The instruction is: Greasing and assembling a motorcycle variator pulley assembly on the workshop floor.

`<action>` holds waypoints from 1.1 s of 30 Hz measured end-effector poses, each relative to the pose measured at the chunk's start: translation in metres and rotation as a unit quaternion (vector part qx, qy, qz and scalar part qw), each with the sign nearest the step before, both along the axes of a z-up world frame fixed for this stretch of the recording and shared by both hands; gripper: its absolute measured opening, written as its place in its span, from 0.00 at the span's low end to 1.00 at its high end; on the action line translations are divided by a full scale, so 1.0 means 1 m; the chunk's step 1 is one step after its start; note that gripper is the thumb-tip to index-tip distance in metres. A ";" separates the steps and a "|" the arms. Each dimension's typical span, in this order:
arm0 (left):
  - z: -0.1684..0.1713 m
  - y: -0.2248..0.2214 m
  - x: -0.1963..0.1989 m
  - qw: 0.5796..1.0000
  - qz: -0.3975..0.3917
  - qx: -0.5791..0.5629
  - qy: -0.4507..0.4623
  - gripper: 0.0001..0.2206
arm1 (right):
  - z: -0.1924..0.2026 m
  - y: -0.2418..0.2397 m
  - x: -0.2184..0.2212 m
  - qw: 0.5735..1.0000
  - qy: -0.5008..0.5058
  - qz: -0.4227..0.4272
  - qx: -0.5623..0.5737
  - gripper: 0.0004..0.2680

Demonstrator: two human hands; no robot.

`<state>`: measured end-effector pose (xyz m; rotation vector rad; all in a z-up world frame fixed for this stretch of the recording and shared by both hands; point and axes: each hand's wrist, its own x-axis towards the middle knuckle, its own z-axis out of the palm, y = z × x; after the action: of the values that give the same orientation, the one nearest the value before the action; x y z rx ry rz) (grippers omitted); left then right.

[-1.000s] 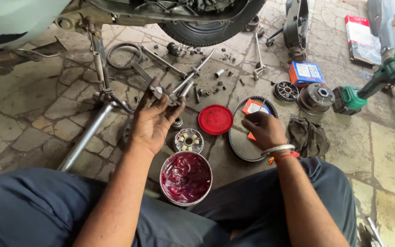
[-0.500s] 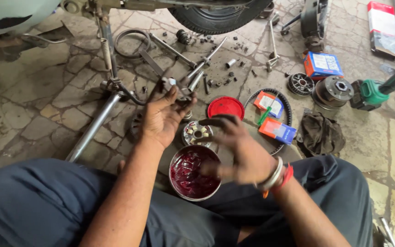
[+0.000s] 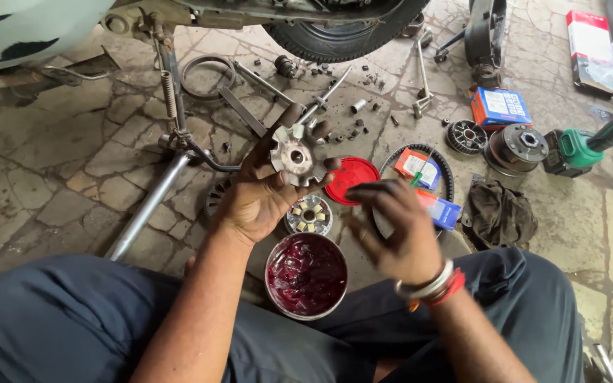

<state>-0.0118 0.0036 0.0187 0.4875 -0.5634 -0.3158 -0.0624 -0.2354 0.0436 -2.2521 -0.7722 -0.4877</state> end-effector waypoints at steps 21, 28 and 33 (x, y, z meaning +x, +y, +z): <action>-0.026 -0.017 0.022 0.934 0.234 0.120 0.242 0.29 | -0.132 -0.359 0.088 0.814 0.231 -0.528 0.079 0.17; -0.026 -0.018 0.018 0.931 0.240 0.119 0.248 0.29 | -0.027 -0.277 0.038 0.827 0.055 -0.312 0.464 0.10; -0.053 -0.020 0.028 0.949 0.219 0.085 0.209 0.16 | -0.063 -0.306 0.046 0.680 0.252 -0.183 0.663 0.09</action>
<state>0.0163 -0.0164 -0.0344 0.6758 -0.0071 -0.0360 -0.0160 -0.5414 -0.0191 -0.9719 0.3558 -0.3579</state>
